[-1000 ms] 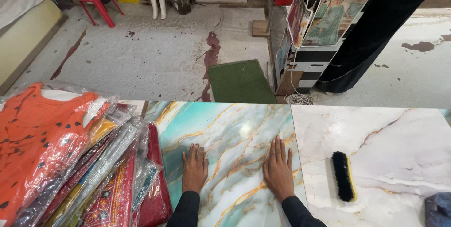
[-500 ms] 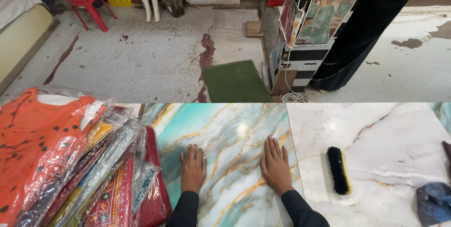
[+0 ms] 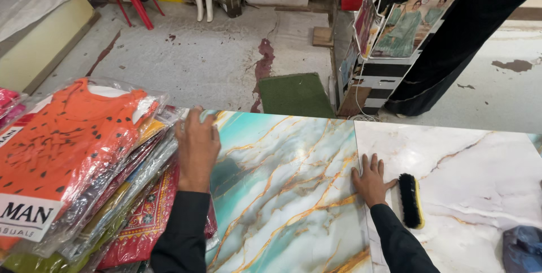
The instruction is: The person wipes the plastic-wrapped surfaces of several folded garments on a marble-patterned counter using a dark cloth. They handle each item one at a time, wiping the top and sides, then move it to a growing stack on the right. The sequence includes orange, yellow, maroon, red, blue, silver, green, and pink garments.
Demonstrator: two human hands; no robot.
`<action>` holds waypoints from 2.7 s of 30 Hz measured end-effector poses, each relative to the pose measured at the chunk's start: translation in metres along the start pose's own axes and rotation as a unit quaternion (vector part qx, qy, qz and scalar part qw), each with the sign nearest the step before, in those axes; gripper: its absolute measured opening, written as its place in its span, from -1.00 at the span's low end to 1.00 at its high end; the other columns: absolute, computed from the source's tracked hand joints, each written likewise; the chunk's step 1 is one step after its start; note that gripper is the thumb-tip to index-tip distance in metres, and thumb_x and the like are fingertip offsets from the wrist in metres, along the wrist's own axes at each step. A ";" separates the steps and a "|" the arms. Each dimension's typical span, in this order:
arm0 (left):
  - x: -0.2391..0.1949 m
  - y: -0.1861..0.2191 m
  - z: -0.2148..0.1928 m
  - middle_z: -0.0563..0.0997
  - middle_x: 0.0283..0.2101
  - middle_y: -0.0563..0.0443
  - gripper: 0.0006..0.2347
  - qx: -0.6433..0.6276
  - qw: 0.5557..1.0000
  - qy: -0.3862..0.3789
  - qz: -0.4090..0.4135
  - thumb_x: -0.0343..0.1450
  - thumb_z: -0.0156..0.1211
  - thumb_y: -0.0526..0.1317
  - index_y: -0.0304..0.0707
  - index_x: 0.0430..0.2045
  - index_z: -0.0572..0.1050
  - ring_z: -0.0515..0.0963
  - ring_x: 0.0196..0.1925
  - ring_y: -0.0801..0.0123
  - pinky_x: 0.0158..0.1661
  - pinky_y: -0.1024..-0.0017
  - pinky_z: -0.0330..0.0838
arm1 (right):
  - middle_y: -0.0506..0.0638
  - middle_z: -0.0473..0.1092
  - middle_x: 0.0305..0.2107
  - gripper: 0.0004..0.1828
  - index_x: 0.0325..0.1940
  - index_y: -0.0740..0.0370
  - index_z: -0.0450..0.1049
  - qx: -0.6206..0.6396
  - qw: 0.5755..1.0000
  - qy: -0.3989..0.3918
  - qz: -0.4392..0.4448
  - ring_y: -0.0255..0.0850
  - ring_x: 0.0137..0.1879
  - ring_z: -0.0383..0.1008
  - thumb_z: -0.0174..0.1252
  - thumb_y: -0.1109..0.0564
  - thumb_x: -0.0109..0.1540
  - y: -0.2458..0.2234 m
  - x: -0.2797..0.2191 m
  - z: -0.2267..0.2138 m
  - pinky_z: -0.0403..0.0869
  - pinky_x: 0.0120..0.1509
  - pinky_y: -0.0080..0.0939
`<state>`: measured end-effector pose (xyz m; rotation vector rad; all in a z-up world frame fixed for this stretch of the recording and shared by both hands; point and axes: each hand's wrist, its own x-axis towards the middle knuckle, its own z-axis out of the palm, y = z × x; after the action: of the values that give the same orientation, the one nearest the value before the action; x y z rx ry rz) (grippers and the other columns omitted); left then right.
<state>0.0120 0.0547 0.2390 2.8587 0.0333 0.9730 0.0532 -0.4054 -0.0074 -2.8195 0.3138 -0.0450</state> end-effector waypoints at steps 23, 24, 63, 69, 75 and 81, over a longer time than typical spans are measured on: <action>0.026 -0.013 -0.141 0.64 0.11 -0.06 -0.74 0.057 0.986 0.109 -0.111 0.47 0.30 -0.28 -0.21 0.06 0.61 0.61 0.02 0.15 0.03 0.17 0.45 | 0.17 0.46 0.18 -0.28 0.43 0.11 0.26 0.634 0.651 -0.397 -0.130 0.00 0.26 0.50 -0.23 -0.35 0.35 -0.287 -0.037 -0.171 0.48 0.28 0.14; 0.025 0.011 -0.138 0.63 0.10 -0.08 -0.70 0.047 0.989 0.120 -0.076 0.42 0.30 -0.29 -0.20 0.07 0.59 0.60 0.04 0.13 0.06 0.15 0.44 | 0.18 0.43 0.19 -0.25 0.46 0.06 0.20 0.678 0.583 -0.435 -0.105 0.01 0.26 0.49 -0.29 -0.39 0.33 -0.286 -0.036 -0.177 0.48 0.27 0.21; -0.125 0.094 0.168 0.75 -0.30 -0.18 -0.60 -0.351 0.780 -0.364 -0.369 0.20 0.49 -0.09 -0.43 -0.26 0.58 0.73 -0.33 0.28 -0.22 0.35 0.56 | 0.23 0.43 -0.33 -0.72 -0.08 0.48 0.53 0.158 0.915 0.362 0.081 0.00 -0.20 0.41 0.18 0.15 0.30 0.230 -0.049 -0.144 0.39 0.00 0.00; -0.134 0.078 0.164 0.69 -0.14 -0.09 -0.58 -0.563 0.589 -0.369 -0.447 0.26 0.27 -0.32 -0.35 0.05 0.49 0.67 -0.22 0.35 -0.20 0.38 0.59 | -0.08 0.32 -0.56 -0.82 -0.32 0.43 0.47 0.467 0.865 0.179 -0.034 -0.36 -0.39 0.24 0.10 0.19 0.20 0.085 -0.011 -0.173 0.22 -0.30 -0.32; -0.158 0.077 0.159 0.60 0.04 -0.09 -0.40 -0.643 0.552 -0.321 -0.422 0.26 0.29 -0.36 -0.23 0.25 0.28 0.63 -0.03 0.38 -0.03 0.41 0.55 | 0.04 0.42 0.22 -0.65 0.13 0.13 0.51 0.438 0.856 -0.099 -0.258 -0.01 0.40 0.37 0.06 0.03 0.30 -0.115 -0.030 -0.069 0.29 0.50 -0.04; -0.169 0.068 0.156 0.60 0.04 0.00 -0.47 -0.684 0.527 -0.330 -0.381 0.36 0.27 -0.30 -0.30 0.26 0.29 0.60 -0.01 0.44 0.02 0.40 0.51 | 0.04 -0.06 0.52 -0.39 0.52 -0.09 0.20 0.072 0.842 -0.106 -0.523 0.05 0.62 -0.21 -0.02 -0.17 0.37 -0.128 -0.063 -0.026 -0.17 0.58 0.27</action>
<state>-0.0283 -0.0398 0.0228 1.1952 0.2693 -0.3391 0.0172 -0.2805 0.0557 -2.4446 -1.2264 0.0090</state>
